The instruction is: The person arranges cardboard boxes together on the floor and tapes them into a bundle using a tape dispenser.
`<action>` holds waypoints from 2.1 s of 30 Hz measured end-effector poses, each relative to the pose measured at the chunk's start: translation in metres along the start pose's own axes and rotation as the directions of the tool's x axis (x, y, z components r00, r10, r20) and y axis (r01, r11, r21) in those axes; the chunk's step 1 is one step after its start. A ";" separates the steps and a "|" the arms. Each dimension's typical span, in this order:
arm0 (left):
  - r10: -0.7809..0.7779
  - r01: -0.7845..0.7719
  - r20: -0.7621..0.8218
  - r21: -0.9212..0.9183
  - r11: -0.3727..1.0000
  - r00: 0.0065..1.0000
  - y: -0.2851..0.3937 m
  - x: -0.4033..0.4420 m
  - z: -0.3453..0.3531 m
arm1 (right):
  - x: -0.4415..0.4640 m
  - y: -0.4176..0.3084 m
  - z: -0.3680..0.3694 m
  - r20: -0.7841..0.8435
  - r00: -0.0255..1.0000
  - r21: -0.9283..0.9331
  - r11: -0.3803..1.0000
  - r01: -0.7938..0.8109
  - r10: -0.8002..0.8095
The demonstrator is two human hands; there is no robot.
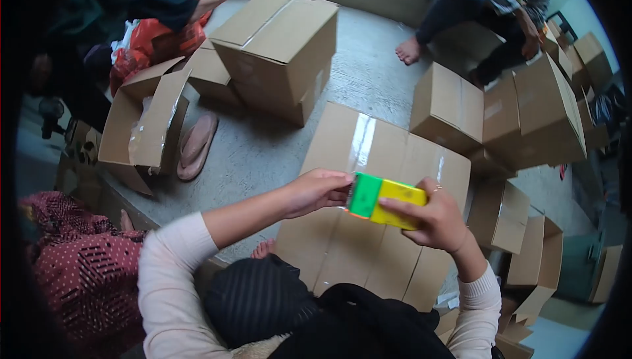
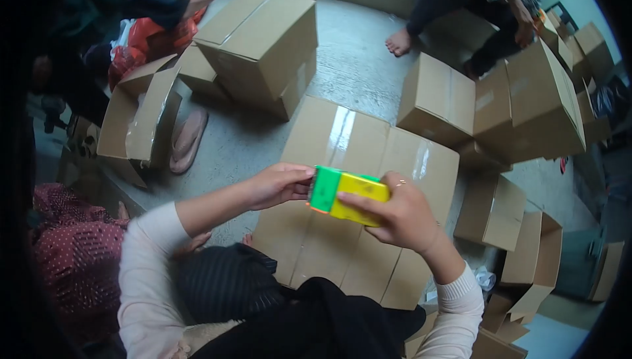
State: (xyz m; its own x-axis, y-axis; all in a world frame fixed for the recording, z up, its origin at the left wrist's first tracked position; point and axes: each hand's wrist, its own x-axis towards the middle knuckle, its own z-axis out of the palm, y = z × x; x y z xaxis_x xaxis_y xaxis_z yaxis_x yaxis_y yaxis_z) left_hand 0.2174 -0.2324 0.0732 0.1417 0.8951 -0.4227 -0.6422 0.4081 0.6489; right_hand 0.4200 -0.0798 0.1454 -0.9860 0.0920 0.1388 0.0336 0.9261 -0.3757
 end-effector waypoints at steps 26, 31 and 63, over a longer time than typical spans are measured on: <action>0.329 0.578 -0.701 0.710 0.402 0.632 -0.078 0.094 -0.212 | 0.064 0.067 -0.045 0.399 0.847 -0.452 0.879 -0.150 0.350; 0.748 -0.031 -0.114 0.984 0.177 0.654 -0.022 0.062 -0.161 | 0.009 0.110 -0.029 0.441 0.815 -0.391 0.898 -0.203 0.376; 0.085 -0.333 0.402 0.844 -0.420 0.912 -0.075 0.206 0.015 | -0.238 0.179 0.069 -0.320 0.251 0.260 0.340 -0.904 0.914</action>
State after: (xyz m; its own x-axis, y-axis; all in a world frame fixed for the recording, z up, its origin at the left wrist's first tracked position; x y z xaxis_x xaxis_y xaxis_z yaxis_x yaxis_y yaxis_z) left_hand 0.3061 -0.0755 -0.0529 0.3771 0.9230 -0.0760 0.8587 -0.3177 0.4022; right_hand 0.6490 0.0386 -0.0184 -0.1649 0.9862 -0.0154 0.8601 0.1361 -0.4916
